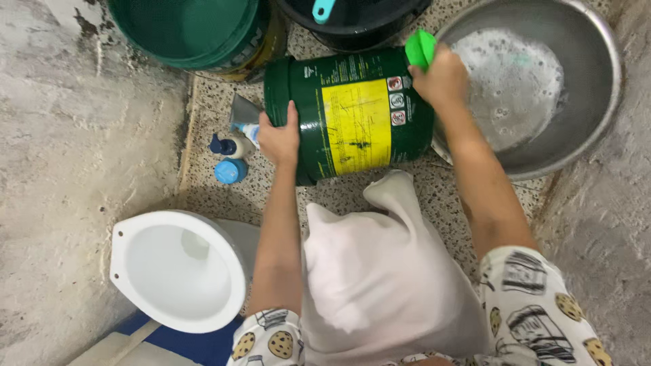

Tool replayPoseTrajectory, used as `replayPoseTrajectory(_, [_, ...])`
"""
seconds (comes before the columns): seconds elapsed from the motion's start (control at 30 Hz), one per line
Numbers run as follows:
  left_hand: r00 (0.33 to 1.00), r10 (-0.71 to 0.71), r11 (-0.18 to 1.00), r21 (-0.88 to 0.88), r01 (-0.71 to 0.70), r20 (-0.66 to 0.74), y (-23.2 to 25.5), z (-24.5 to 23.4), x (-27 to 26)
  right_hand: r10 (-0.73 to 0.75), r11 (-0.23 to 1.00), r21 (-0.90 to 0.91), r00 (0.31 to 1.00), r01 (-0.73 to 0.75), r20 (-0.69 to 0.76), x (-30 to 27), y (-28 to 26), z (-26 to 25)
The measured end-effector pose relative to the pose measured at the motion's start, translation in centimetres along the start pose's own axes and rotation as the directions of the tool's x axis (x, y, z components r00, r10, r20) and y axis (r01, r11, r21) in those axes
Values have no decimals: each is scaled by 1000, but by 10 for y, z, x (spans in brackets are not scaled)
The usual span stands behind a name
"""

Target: The person scrubs a green bucket with a green brush, rinses it with water from a blue scoop, and then cleans the scoop with a toothbrush. The bucket is placed upright after cleaning.

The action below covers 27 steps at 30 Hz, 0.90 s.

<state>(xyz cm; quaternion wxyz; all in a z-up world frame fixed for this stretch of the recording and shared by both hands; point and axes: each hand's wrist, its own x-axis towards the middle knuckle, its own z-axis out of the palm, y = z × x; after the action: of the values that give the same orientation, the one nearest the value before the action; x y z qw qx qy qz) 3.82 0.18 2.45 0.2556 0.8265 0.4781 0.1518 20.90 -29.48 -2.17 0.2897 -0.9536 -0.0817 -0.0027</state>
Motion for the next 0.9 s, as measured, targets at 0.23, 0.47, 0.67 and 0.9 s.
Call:
replayPoseTrajectory(0.23, [991, -33, 988, 146, 51, -127, 5, 8, -3, -15, 1000, 8, 1000, 15, -27, 4, -4, 6])
replayPoseTrajectory(0.47, [995, -18, 993, 111, 29, -97, 2, 9, -4, -222, 973, 66, 975, 222, -10, -138, -52, 25])
replayPoseTrajectory(0.67, [997, -43, 998, 46, 47, -69, -6, 16, 6, 124, 991, -94, 920, -96, 371, -94, -38, -3])
replayPoseTrajectory(0.9, [996, -71, 997, 12, 72, -62, -17, 26, 6, 91, 985, 142, 994, -99, 60, -19, -67, -4])
